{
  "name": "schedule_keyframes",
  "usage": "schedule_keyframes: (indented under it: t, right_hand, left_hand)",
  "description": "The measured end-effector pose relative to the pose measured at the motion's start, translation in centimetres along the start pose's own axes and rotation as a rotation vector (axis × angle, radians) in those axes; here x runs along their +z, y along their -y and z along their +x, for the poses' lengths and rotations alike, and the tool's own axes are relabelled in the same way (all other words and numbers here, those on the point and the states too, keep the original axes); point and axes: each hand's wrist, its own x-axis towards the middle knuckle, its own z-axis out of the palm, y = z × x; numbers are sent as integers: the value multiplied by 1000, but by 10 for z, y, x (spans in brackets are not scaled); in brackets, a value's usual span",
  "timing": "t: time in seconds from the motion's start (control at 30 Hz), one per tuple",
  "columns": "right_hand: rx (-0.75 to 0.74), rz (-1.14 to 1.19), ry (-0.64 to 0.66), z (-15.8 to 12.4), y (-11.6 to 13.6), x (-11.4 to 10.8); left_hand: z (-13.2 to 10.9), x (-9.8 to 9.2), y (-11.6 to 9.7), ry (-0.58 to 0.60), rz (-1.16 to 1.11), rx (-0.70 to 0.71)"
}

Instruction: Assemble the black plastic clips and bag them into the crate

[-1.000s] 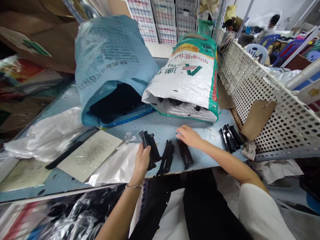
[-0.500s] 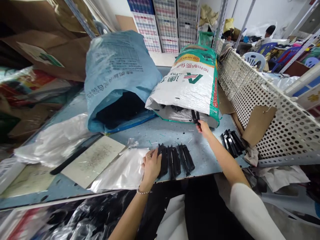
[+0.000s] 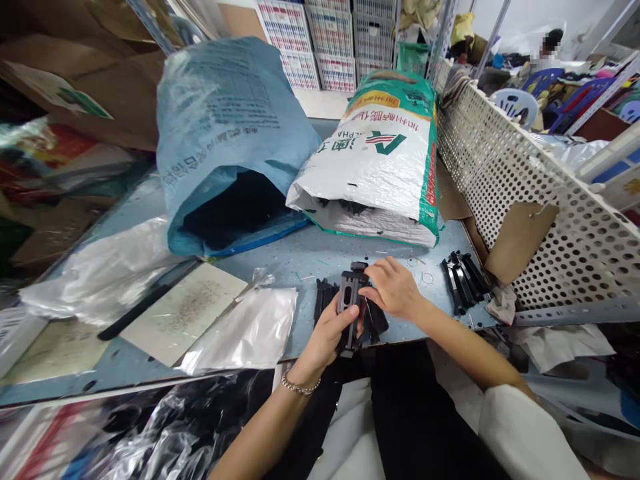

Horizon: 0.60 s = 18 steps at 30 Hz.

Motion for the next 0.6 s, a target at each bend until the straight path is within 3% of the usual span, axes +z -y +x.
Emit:
schedule_keyframes:
  t: [0.07, 0.1, 0.27, 0.3, 0.37, 0.47, 0.53, 0.6]
  right_hand:
    - [-143, -64, 36, 15, -2, 1]
    - [-134, -46, 49, 20, -1, 5]
    - [278, 329, 225, 17, 23, 22]
    - [247, 360, 280, 12, 28, 24]
    - [40, 290, 331, 1, 38, 27]
    - [-213, 118, 298, -15, 48, 34]
    - [-161, 162, 289, -23, 52, 41]
    - [34, 357, 338, -31, 56, 47]
  left_hand:
    - [-5, 3, 3, 0, 20, -34]
    - [-5, 4, 4, -20, 33, -28]
    - [4, -7, -1, -217, 37, 74]
    - [6, -11, -5, -257, 26, 86]
    - [8, -17, -12, -313, 2, 95]
    - [8, -20, -18, -302, -10, 85]
    - [2, -21, -15, -302, 64, 135]
    - [-7, -23, -7, -329, 249, 272]
